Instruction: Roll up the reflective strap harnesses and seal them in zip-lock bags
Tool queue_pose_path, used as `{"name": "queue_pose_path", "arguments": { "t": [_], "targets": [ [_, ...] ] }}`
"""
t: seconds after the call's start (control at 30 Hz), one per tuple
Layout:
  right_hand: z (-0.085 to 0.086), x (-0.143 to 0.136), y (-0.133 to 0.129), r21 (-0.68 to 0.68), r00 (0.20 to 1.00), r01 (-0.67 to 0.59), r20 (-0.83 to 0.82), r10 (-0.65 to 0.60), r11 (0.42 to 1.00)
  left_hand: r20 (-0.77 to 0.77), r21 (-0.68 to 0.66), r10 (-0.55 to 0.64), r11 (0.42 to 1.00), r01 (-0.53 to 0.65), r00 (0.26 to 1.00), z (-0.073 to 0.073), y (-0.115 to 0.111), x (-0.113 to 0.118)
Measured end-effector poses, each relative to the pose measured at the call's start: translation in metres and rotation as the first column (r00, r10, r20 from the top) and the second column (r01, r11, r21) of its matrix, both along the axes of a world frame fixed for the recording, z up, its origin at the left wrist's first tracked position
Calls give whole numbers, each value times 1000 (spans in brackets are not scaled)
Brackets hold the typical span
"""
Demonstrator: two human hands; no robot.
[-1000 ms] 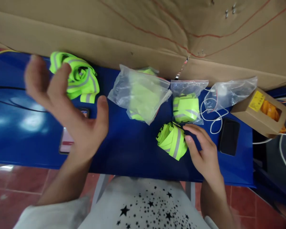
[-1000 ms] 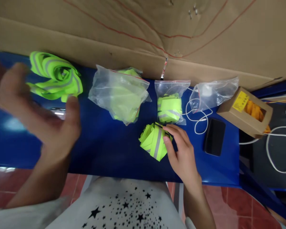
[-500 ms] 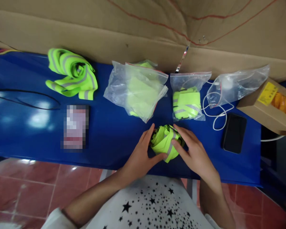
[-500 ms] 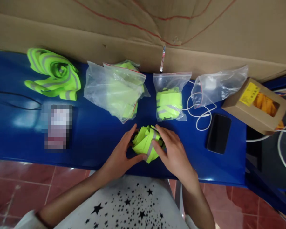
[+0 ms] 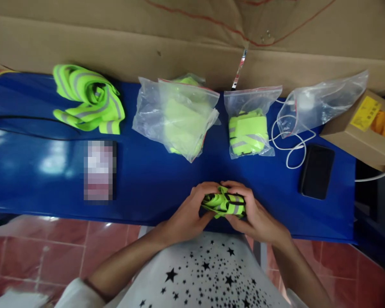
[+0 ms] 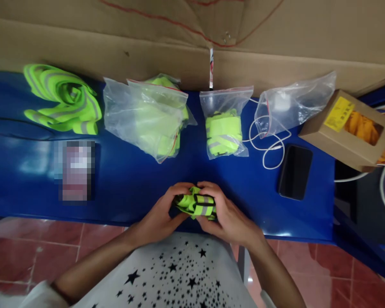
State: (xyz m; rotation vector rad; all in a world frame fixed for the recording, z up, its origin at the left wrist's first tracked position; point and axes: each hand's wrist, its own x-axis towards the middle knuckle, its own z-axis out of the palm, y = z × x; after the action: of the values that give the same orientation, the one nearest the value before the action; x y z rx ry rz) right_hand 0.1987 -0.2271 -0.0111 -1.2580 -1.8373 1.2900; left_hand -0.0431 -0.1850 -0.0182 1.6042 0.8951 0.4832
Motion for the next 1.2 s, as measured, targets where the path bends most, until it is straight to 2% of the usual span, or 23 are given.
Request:
{"name": "queue_pose_path", "arguments": {
  "t": [0.1,0.17,0.23,0.3,0.33,0.37,0.4,0.43,0.47,0.5,0.6,0.7,0.8,0.93,1.03,1.1,1.2],
  "targets": [
    [-4,-11,-5,-1,998,54,-39,-54,999,116,13,91,996,-93,989,-9,-6,4],
    [-3,-16,-4,23,992,115,-64,-114,993,132,13,158,987,-161,979,-7,-8,6],
    [2,-17,2,43,975,203,-105,-197,978,86,23,189,981,-191,978,4,-6,4],
    [8,-14,12,55,942,319,-128,-310,946,25,82,112,990,-114,993,25,6,-5],
    [11,-11,18,61,918,386,-121,-377,920,0,154,36,987,-36,999,39,16,-12],
    [13,-8,24,70,889,452,-111,-443,889,-44,270,-74,959,83,996,52,31,-20],
    [15,-4,30,80,855,516,-105,-508,853,-97,402,-97,907,128,991,66,48,-28],
    [14,-1,36,87,817,575,-105,-566,814,-124,540,-112,826,162,986,77,68,-36],
    [13,1,43,87,781,624,-116,-614,777,-149,648,-110,740,181,983,86,90,-41],
    [11,3,50,82,748,663,-133,-651,745,-176,706,-107,679,201,979,92,111,-45],
    [3,2,69,104,686,726,-185,-704,680,-323,644,-98,706,294,941,95,167,-42],
    [-1,-1,84,158,694,719,-203,-691,676,-389,559,-145,748,358,910,85,191,-29],
    [-2,-4,90,141,712,700,-215,-668,701,-341,550,-136,774,315,930,78,187,-18],
    [1,-10,88,119,704,708,-204,-680,696,-268,547,-108,801,243,957,74,169,-9],
    [8,-16,85,122,767,639,-170,-618,760,-237,488,-91,850,200,967,72,160,-3],
    [12,-19,84,122,809,585,-158,-566,802,-257,491,-108,841,227,960,69,155,0],
    [12,-21,82,133,832,553,-139,-537,822,-355,514,-140,797,318,924,65,147,3]
  ]
}}
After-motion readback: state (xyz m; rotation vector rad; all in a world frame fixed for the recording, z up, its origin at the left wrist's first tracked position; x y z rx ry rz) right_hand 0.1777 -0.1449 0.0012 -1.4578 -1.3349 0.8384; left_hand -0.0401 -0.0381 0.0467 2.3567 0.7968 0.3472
